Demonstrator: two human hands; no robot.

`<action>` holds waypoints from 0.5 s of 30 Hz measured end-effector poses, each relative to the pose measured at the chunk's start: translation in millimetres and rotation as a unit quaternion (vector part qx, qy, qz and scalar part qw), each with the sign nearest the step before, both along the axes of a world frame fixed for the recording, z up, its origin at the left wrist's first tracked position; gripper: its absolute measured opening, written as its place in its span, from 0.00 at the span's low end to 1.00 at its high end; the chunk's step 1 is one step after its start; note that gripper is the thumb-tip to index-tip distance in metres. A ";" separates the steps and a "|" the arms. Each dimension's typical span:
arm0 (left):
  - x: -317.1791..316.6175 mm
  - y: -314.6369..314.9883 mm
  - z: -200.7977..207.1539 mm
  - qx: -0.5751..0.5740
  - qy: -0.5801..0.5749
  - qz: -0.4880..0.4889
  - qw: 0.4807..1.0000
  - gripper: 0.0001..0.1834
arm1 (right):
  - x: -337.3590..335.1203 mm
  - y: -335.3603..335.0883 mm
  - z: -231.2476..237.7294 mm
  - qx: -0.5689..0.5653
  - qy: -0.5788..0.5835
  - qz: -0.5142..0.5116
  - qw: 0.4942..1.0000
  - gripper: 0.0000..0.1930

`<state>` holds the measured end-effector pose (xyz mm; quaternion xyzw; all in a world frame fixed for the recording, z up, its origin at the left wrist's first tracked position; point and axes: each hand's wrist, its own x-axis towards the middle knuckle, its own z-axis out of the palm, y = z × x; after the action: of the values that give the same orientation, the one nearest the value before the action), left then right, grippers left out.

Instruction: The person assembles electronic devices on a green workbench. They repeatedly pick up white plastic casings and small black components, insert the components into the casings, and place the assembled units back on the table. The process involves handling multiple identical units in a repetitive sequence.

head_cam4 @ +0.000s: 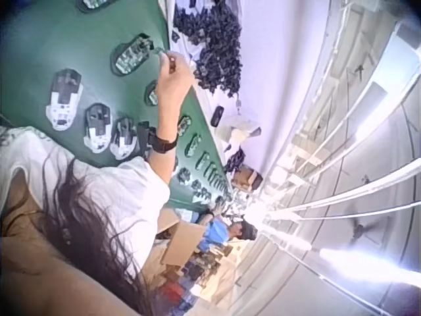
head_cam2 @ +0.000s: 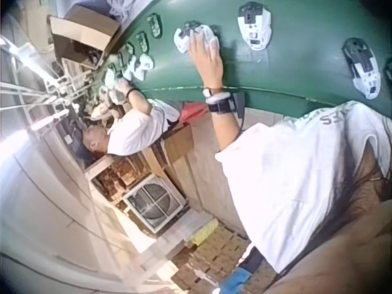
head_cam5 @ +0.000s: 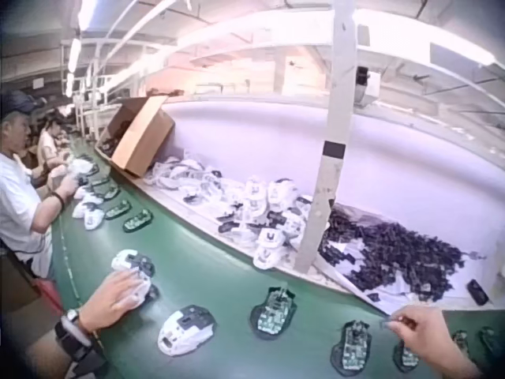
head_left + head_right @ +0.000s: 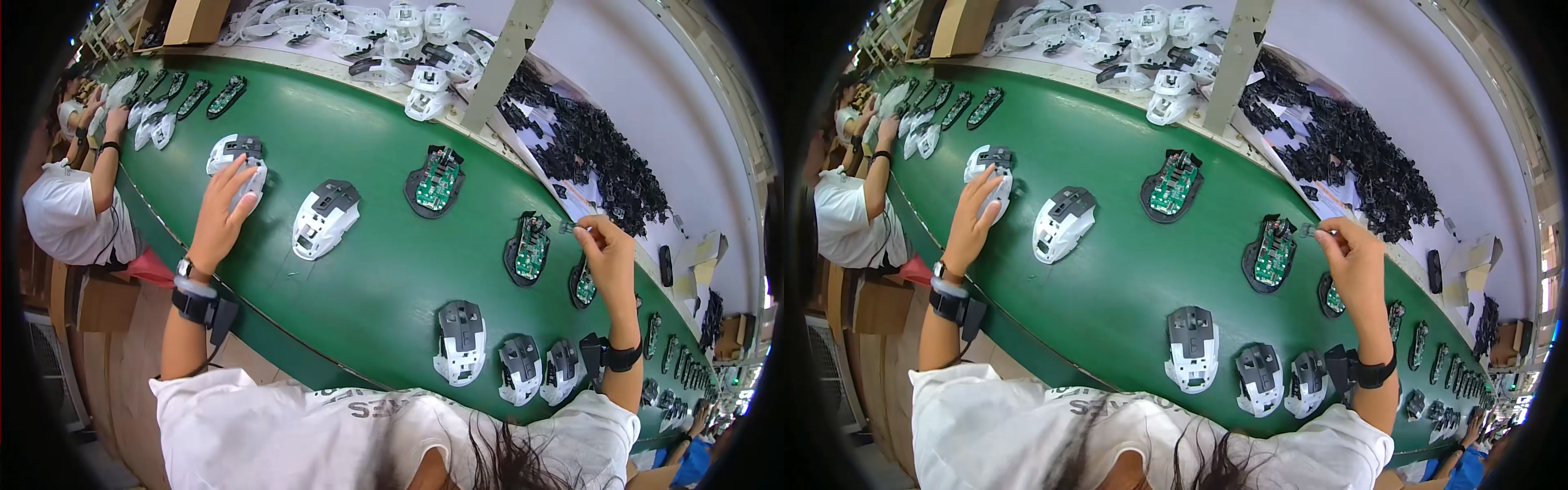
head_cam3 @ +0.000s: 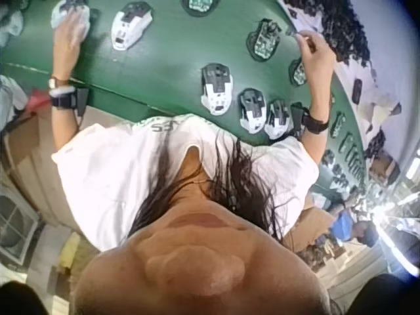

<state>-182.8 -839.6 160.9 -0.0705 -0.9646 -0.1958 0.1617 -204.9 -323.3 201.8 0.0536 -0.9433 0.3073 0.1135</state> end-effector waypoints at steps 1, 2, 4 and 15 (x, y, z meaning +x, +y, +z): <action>-2.5 4.1 6.0 -0.058 0.032 0.014 0.998 0.21 | 0.5 -4.2 2.1 0.018 0.018 0.016 1.000 0.04; -4.0 10.1 13.7 -0.116 0.063 0.029 0.991 0.21 | 2.8 -7.9 3.6 0.036 0.036 0.032 0.998 0.05; 0.7 50.1 27.0 0.009 0.062 -0.008 0.998 0.27 | 6.8 -12.3 3.6 0.048 0.050 0.038 0.997 0.05; -5.9 118.3 19.0 0.523 -0.283 -0.130 0.794 0.32 | 25.9 -52.4 30.8 0.015 0.141 0.174 0.975 0.09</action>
<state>-188.7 -721.3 179.9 -0.0411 -0.6999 -0.7005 -0.1332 -179.0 -375.7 232.6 0.2613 -0.8985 0.2978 0.1893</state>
